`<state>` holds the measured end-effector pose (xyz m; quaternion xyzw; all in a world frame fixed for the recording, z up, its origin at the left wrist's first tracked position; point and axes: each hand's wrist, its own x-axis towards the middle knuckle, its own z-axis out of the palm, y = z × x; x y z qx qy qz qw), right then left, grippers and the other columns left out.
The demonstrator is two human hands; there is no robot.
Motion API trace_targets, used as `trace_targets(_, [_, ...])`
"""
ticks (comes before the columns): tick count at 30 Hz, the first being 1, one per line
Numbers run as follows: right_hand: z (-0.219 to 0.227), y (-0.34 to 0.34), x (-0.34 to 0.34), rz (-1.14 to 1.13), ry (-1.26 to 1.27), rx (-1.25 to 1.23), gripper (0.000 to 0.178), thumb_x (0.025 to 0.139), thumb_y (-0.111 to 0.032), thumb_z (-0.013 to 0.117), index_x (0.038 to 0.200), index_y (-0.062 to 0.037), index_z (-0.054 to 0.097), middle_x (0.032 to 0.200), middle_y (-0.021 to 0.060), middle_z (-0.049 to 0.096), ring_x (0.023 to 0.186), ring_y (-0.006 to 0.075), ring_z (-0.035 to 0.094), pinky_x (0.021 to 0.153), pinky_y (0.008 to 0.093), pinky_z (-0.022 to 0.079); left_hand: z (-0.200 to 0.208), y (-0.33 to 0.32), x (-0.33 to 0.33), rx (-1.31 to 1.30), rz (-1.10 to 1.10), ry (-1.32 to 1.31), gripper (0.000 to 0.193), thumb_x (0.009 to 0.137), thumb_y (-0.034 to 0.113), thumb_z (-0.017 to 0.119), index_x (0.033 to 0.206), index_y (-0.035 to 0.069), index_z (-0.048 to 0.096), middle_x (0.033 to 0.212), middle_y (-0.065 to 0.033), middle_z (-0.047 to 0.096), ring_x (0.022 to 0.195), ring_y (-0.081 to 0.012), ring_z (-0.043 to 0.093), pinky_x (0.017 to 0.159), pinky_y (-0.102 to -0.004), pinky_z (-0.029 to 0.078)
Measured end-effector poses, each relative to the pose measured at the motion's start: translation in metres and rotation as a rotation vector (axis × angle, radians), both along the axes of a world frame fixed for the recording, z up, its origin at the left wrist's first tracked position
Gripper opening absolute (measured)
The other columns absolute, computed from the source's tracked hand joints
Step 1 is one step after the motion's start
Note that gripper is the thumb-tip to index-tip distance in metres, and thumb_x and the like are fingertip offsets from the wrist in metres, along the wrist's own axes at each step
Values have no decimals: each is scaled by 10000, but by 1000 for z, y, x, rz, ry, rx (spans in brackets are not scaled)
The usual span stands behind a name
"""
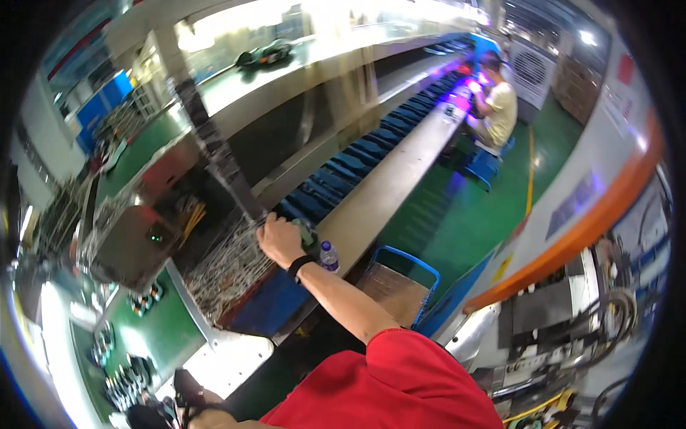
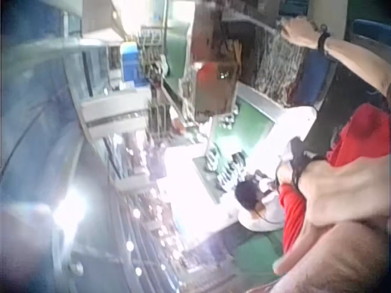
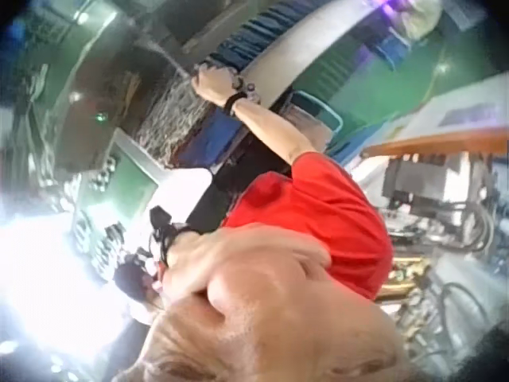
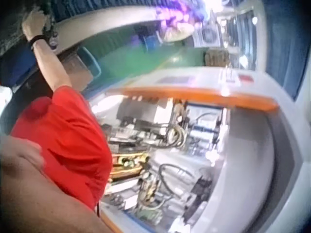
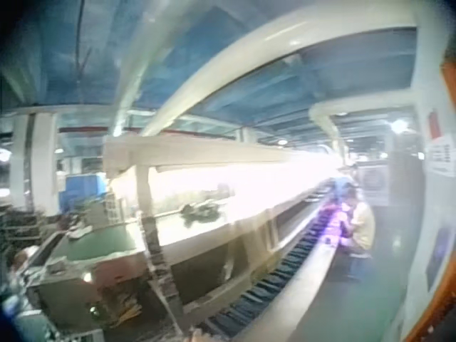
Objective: Operating an industrial press machine to attach soles to sneakers and managing shoes on a conveyor.
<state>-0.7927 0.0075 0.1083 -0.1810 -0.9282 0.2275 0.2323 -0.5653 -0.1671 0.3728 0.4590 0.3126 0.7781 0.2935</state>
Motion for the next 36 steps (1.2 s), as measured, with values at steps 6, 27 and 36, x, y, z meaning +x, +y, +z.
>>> trace_targets(6, [1, 15, -1, -16, -27, 13, 366, 914, -330, 511, 983, 27, 554, 807, 243, 669, 735, 417, 671, 674, 516, 540, -17, 14, -23, 200, -240, 10, 531, 1046, 354, 329, 1204, -128, 486, 1009, -188, 661, 847, -171, 618, 909, -301, 480])
trace_targets(27, [2, 5, -2, -12, 1, 105, 423, 928, -352, 516, 1141, 13, 516, 847, 256, 664, 737, 408, 667, 659, 514, 536, 13, -150, -196, -431, 152, 621, 635, 1016, 470, 324, 1364, -43, 464, 1280, -195, 577, 1184, -264, 541, 1045, -408, 381])
trace_targets(36, [19, 2, 2, -45, -12, -72, 446, 889, -254, 587, 1246, 13, 565, 945, 277, 662, 863, 447, 634, 769, 494, 504, 47, -210, -447, -1111, 1216, 1316, 721, 950, 571, 484, 1357, -25, 489, 1354, -220, 540, 1269, -343, 512, 1071, -399, 372])
